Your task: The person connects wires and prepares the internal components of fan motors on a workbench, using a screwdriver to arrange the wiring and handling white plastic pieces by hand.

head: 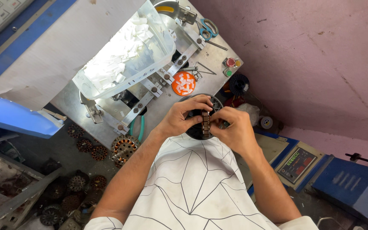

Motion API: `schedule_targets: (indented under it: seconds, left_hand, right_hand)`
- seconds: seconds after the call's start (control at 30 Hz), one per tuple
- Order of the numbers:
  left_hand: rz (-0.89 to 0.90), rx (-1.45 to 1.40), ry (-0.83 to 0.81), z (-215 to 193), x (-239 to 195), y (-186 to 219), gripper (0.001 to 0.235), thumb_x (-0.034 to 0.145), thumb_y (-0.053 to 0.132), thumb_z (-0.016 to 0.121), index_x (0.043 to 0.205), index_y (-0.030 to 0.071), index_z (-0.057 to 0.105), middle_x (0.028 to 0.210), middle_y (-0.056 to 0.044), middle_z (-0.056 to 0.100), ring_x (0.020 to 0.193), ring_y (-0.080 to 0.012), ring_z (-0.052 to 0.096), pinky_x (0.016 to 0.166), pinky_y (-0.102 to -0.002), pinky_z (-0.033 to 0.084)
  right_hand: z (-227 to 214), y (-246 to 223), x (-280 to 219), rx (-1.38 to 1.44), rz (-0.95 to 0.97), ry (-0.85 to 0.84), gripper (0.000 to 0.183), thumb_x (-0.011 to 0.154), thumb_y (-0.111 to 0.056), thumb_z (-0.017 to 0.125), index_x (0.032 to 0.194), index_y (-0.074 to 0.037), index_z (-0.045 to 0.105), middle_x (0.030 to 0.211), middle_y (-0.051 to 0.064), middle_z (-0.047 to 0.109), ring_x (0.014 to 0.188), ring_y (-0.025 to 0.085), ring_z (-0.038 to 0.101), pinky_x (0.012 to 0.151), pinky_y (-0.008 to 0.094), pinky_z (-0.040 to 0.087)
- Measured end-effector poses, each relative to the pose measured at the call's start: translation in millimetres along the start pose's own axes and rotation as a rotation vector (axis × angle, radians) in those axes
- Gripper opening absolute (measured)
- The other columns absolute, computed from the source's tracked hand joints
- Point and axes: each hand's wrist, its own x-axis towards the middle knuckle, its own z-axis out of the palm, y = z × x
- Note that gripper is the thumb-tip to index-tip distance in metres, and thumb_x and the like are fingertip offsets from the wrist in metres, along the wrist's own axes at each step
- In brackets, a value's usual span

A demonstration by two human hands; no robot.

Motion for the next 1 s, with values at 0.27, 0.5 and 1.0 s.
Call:
schedule_targets:
  seconds: [0.27,0.5,1.0]
  left_hand:
    - [0.005,-0.037,-0.017,-2.3,-3.7,-1.0,0.046,0.084,-0.017,0.069,0.125,0.004,0.068,0.141,-0.010,0.063,0.147,-0.0266,0.050,0.122,-0.039,0.043]
    - [-0.007,-0.104,-0.053,-2.4,-2.8,-1.9,0.047,0.087,-0.010,0.075,0.131,0.005,0.066,0.148,-0.010,0.058,0.151,-0.0266,0.045,0.122,-0.039,0.046]
    - [-0.028,-0.060,0.055,3.3,-3.6,-8.1,0.047,0.081,-0.009,0.068,0.125,0.005,0.069,0.145,-0.011,0.064,0.141,-0.0264,0.058,0.119,-0.038,0.049]
  right_hand:
    - [-9.6,12.5,6.9,0.157,0.124,-0.117,0.018,0.075,-0.003,0.083,0.092,-0.004,0.078,0.083,0.003,0.074,0.071,0.015,0.070,0.064,0.031,0.056]
    - [-9.1,32.7,20.9,0.323,0.240,-0.184,0.015,0.073,-0.002,0.087,0.088,-0.002,0.081,0.082,0.003,0.071,0.072,0.011,0.064,0.065,0.028,0.052]
    - [-4.8,32.7,30.5,0.312,0.349,-0.300,0.017,0.079,-0.001,0.082,0.089,-0.002,0.069,0.075,0.003,0.069,0.064,0.011,0.062,0.059,0.027,0.052]
